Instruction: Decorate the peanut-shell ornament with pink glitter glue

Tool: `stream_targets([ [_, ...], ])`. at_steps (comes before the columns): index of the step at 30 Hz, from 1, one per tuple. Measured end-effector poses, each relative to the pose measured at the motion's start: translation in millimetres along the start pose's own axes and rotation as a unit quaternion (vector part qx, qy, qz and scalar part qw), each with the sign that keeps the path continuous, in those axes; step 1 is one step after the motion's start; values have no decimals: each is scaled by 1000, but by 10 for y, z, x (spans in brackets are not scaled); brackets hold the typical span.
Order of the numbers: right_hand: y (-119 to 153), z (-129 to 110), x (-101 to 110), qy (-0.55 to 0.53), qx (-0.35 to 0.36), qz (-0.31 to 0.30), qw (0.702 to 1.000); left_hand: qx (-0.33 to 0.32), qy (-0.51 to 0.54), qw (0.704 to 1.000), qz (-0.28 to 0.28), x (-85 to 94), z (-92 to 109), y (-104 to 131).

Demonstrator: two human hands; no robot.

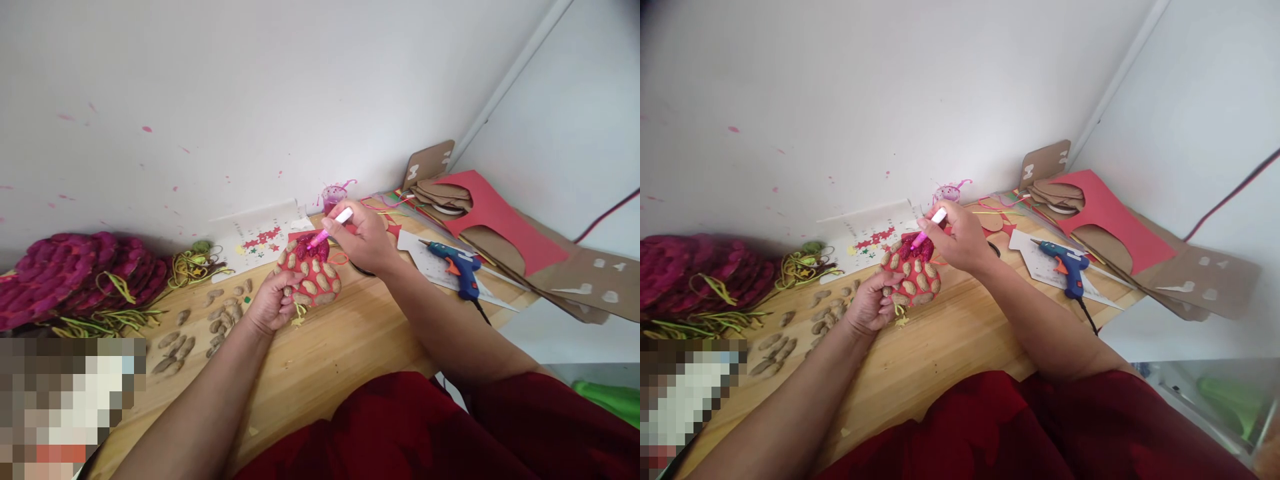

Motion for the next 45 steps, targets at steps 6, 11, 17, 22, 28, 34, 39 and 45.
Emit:
stream_targets([
  [6, -1, -50, 46, 22, 28, 23, 999, 4, 24, 1000, -9, 11, -13, -13],
  [11, 0, -135, 5, 34, 49, -5, 998, 3, 8, 1000, -7, 3, -15, -12],
  [17, 20, -197, -3, 62, 82, 16, 995, -3, -10, 1000, -2, -31, 3, 11],
  [22, 73, -348, -120, 95, 109, -17, 989, -23, -1, 1000, 9, -18, 25, 0],
  [28, 78, -357, -166, 67, 101, -37, 992, -27, -2, 999, 18, -20, 36, -8],
  [34, 7, -202, -8, 43, 69, -10, 997, -23, -7, 999, 26, -39, 41, 18],
  [39, 19, -209, -95, 24, 75, -47, 996, -26, -4, 999, 26, -28, 44, 18],
  [45, 27, -189, -59, 24, 69, -11, 997, -21, -10, 999, 47, -4, 37, 20],
])
Point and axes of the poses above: each hand's wrist, its own y-axis away from the middle knuckle, its own x-axis out of the back of the hand, z = x × y, the point moved 8 cm from there along -y, towards the middle knuckle, and after that the axes turned 10 degrees about x, right-handed, at the moved point
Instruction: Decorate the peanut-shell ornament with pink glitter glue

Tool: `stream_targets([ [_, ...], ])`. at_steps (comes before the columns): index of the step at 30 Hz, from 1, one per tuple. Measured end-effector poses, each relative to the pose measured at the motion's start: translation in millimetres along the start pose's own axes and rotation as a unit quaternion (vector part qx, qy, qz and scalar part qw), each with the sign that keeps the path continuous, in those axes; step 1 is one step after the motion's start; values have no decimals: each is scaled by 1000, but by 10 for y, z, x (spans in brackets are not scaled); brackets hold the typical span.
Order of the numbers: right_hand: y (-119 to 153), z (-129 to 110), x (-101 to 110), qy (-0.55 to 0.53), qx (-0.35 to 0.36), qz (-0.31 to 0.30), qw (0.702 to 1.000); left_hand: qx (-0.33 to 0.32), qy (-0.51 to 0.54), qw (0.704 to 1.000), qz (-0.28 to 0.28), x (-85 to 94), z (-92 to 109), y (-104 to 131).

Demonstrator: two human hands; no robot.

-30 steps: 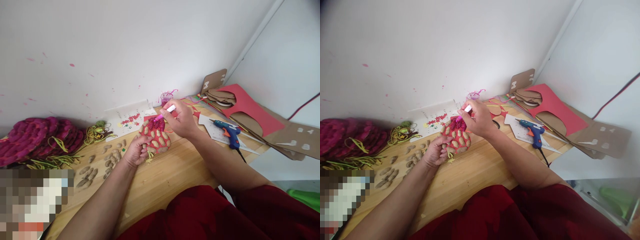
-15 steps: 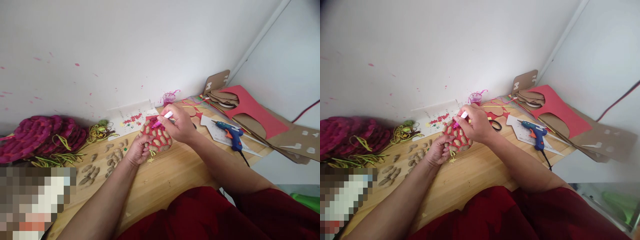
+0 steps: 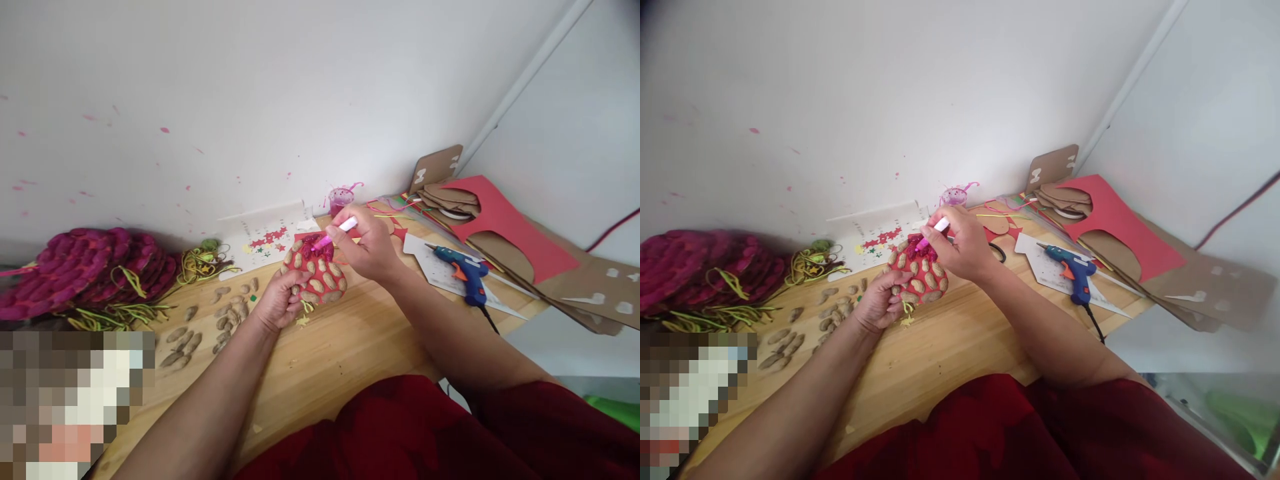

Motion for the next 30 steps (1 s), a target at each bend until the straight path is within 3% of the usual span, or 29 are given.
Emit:
stream_targets([
  [4, 5, 3, -24, 8, -1, -9, 1000, -3, -2, 1000, -10, -17, -2, -1],
  [9, 13, 104, 62, -4, -27, 37, 999, -9, 11, 1000, -11, 7, -23, -34],
  [14, -6, 463, 353, -34, -100, 144, 984, -33, 55, 998, -10, 11, 2, -78],
  [16, -42, 619, 509, 9, -121, 187, 975, -38, 68, 997, -13, 1, 9, -88],
  [18, -118, 753, 596, 69, -135, 189, 970, -45, 71, 996, -22, -15, 18, -90],
  [21, -271, 944, 556, 148, -158, 128, 968, -62, 65, 995, -44, -43, 30, -86],
  [26, -450, 1236, 239, 290, -205, -52, 933, -79, 54, 993, -62, -49, 29, -95],
  [30, -512, 1342, 74, 325, -221, -112, 912, -75, 54, 994, -58, -29, 22, -111],
])
Point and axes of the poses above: each hand's wrist, its own y-axis away from the middle knuckle, its own x-axis out of the back of the hand, z = x × y, the point moved 8 cm from there along -y, towards the middle knuckle, and after that the axes turned 10 degrees about x, right-handed, at the moved point
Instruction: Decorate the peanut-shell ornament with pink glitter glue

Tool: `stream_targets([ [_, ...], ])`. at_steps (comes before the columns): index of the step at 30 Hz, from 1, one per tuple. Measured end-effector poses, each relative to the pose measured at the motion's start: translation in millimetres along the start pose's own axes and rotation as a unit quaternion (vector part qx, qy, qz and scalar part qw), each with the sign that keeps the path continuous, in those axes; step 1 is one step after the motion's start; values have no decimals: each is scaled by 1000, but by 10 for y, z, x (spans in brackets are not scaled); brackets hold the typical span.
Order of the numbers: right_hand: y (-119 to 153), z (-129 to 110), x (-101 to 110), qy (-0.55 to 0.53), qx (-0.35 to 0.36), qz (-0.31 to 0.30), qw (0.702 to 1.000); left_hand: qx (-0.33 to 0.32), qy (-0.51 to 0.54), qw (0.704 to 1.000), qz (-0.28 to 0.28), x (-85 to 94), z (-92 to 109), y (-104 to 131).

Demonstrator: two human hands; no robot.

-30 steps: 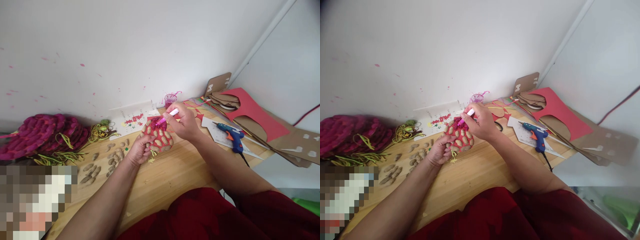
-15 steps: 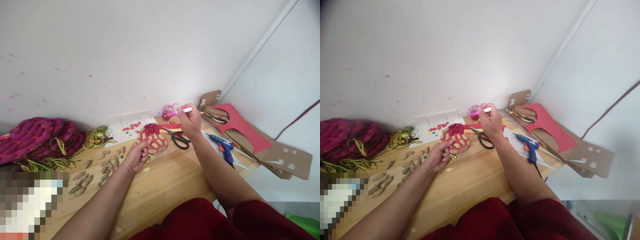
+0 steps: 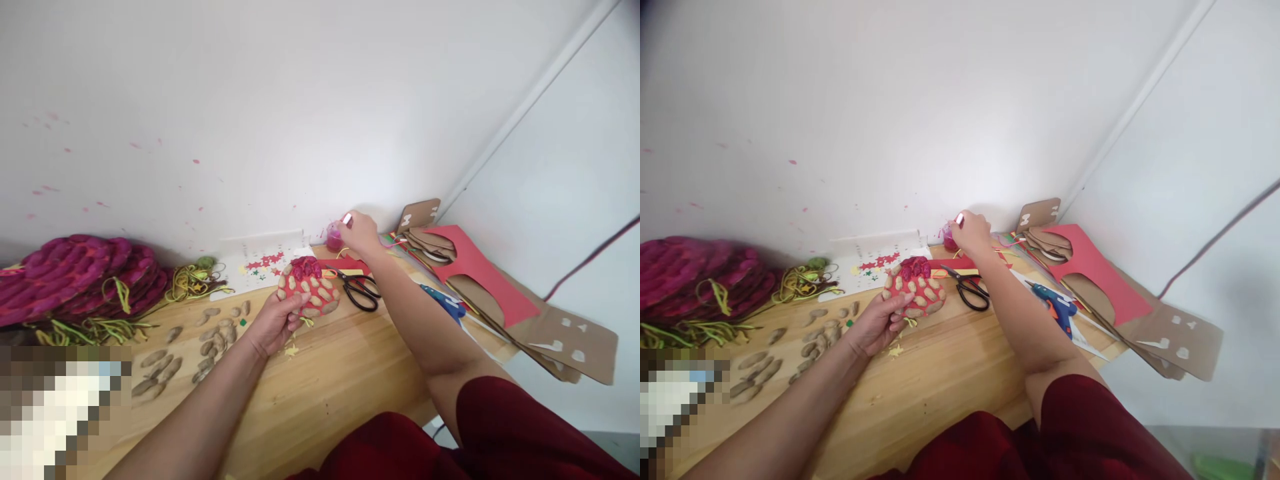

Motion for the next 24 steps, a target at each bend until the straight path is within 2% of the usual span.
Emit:
stream_targets([
  [5, -27, -24, -70, 34, -10, -38, 999, 7, 8, 1000, 1, -14, 11, 7],
  [10, -33, -11, -71, 38, -11, -46, 998, 14, 15, 1000, 7, -29, 6, 16],
  [17, -17, -11, 22, 13, -11, -10, 1000, 5, 12, 1000, 4, -34, 7, 5],
  [24, 70, 15, 123, -42, 0, 44, 998, -18, -42, 999, 1, -80, -3, 7],
])
Point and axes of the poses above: each hand's wrist, its own y-axis away from the middle knuckle, its own x-axis out of the back of the hand, z = x × y, the point moved 8 cm from there along -y, towards the middle knuckle, and after that the axes turned 10 degrees about x, right-handed, at the moved point
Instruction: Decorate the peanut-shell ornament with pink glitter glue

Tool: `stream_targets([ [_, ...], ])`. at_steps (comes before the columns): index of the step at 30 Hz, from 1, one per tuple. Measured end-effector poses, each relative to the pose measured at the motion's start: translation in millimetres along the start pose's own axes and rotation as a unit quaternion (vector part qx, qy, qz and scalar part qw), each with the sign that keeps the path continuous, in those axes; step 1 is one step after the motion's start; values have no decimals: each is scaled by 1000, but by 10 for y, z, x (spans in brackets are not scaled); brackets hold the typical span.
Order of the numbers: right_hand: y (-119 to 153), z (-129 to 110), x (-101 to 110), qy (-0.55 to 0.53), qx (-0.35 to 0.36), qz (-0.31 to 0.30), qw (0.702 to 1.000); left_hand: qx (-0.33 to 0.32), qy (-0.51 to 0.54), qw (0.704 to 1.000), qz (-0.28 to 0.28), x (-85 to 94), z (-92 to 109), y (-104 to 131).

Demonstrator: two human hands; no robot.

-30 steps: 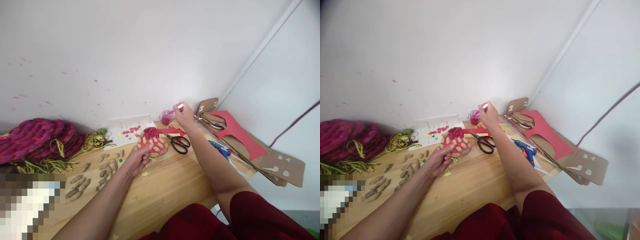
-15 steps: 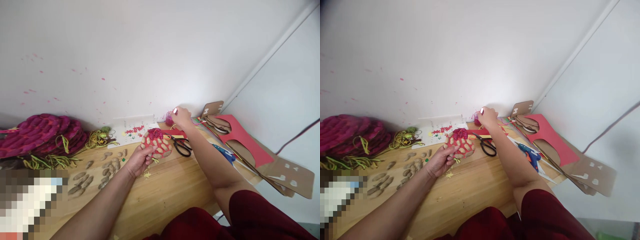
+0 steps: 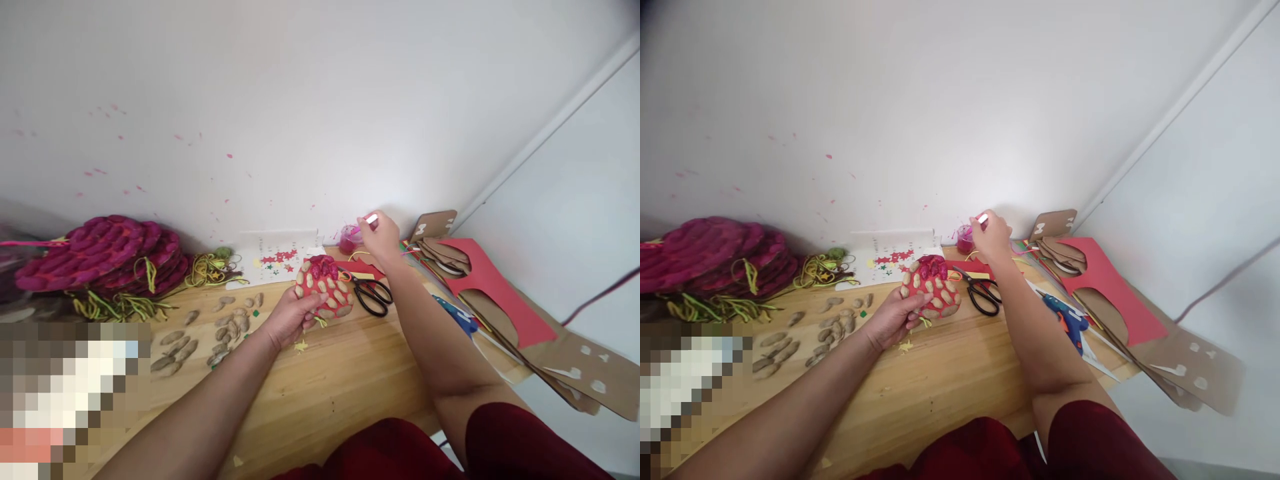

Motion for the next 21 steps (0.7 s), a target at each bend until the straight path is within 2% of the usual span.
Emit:
stream_targets([
  [3, 39, 16, 98, -30, 2, 30, 999, -27, -26, 999, 1, -16, 15, 1],
  [5, 104, 1, 215, -73, 1, 72, 995, -44, -35, 998, 8, -17, 26, 2],
  [7, 233, -50, 388, -177, 0, 152, 972, -59, -36, 998, 12, -25, 37, 1],
  [8, 309, -120, 444, -239, 14, 169, 956, -68, -32, 997, 8, -38, 44, 0],
  [11, 571, -461, 537, -357, 63, 148, 920, -107, -23, 994, -21, -91, 75, -3],
  [14, 852, -860, 629, -355, 139, 119, 917, -159, -73, 984, -27, -96, 114, 7],
  [17, 1079, -1114, 758, -301, 216, 152, 916, -220, -166, 961, 0, -73, 178, 58],
  [21, 1200, -1219, 774, -291, 265, 148, 907, -270, -246, 929, 49, -61, 268, 162],
])
Point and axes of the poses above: each hand's wrist, its own y-axis away from the middle knuckle, its own x-axis out of the back of the hand, z = x × y, the point moved 8 cm from there along -y, towards the middle knuckle, and after that the axes turned 10 degrees about x, right-handed, at the moved point
